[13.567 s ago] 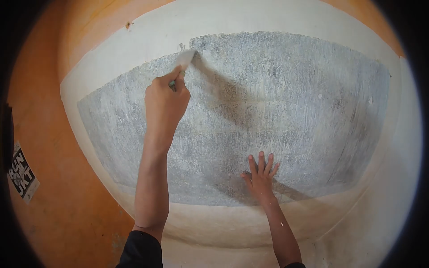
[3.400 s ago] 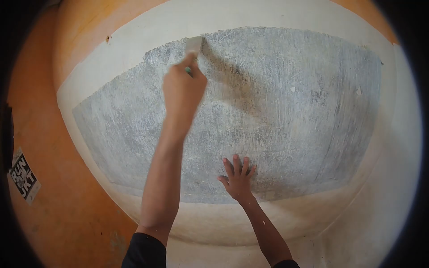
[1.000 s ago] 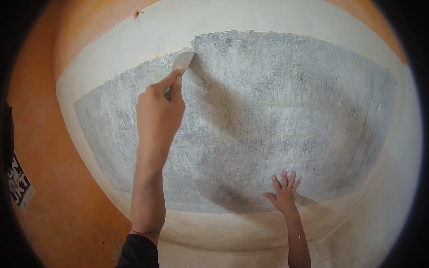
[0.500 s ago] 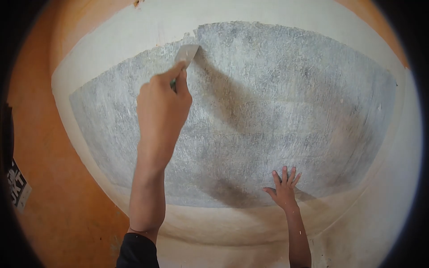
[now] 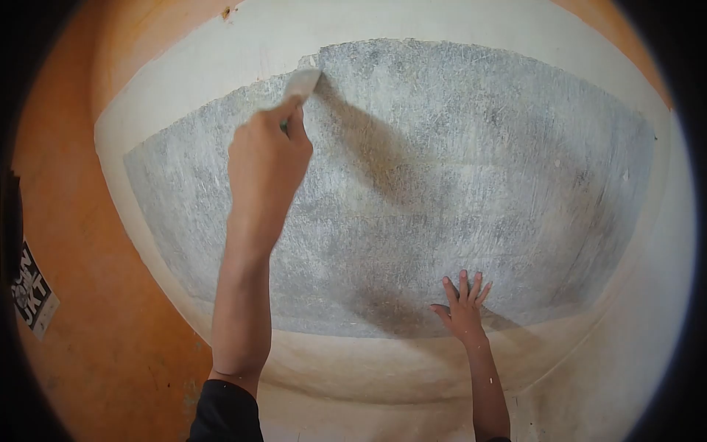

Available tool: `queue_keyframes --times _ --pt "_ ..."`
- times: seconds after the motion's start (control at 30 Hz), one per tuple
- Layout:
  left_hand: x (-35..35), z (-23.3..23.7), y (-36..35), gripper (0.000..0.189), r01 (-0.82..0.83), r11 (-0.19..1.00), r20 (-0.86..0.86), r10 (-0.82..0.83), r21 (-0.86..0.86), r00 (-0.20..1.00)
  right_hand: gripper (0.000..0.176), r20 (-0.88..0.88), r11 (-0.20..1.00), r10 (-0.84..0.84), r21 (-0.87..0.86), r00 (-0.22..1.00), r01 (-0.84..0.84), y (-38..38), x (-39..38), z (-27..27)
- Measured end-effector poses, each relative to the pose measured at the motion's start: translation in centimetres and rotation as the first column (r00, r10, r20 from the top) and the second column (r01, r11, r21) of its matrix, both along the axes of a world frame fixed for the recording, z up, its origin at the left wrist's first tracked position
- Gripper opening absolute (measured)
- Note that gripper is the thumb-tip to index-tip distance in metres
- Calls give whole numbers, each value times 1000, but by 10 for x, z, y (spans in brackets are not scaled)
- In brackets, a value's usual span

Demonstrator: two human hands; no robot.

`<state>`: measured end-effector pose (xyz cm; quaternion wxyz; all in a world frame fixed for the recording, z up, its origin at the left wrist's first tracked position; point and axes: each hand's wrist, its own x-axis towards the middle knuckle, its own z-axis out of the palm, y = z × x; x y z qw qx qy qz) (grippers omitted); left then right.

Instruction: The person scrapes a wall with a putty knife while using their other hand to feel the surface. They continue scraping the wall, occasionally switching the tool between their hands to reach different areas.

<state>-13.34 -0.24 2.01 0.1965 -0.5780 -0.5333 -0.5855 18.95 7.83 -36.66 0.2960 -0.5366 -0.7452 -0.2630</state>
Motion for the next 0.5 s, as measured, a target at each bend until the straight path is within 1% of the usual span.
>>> queue_keyframes --times 0.07,0.1,0.17,0.2,0.27,0.3,0.37,0.4,0.47,0.5 --pt "0 -7 9 28 -27 999 -43 28 32 999 79 -5 999 9 36 1000 -8 4 -2 0" --pt "1 -4 8 28 -26 999 -46 27 32 999 79 0 998 16 55 1000 -16 2 -3 -1" --pt "2 3 6 28 0 996 -29 2 91 1000 79 0 999 13 47 1000 -13 4 -1 -1" --pt "1 -1 4 28 -1 996 -30 4 85 1000 79 1 999 11 42 1000 -11 3 -1 -3" --pt "1 -7 1 29 -31 1000 -75 31 2 997 79 -8 1000 8 5 1000 -8 -1 -1 -2" --pt "2 -2 2 29 -28 1000 -79 29 10 996 79 -28 1000 3 -23 1000 -4 0 -2 0" --pt "4 8 5 29 34 999 12 -34 -7 999 78 -34 1000 2 -23 999 -3 2 -2 -1" --pt "4 7 5 29 33 999 14 -33 -10 999 77 -30 1000 9 -30 1000 -10 0 -2 0" --pt "4 6 5 29 -38 999 -54 38 -9 998 77 -44 998 12 -58 999 -15 -2 -4 3" --pt "2 0 5 29 -41 999 -50 40 -12 998 76 -52 996 10 -86 999 -15 -3 -2 4"
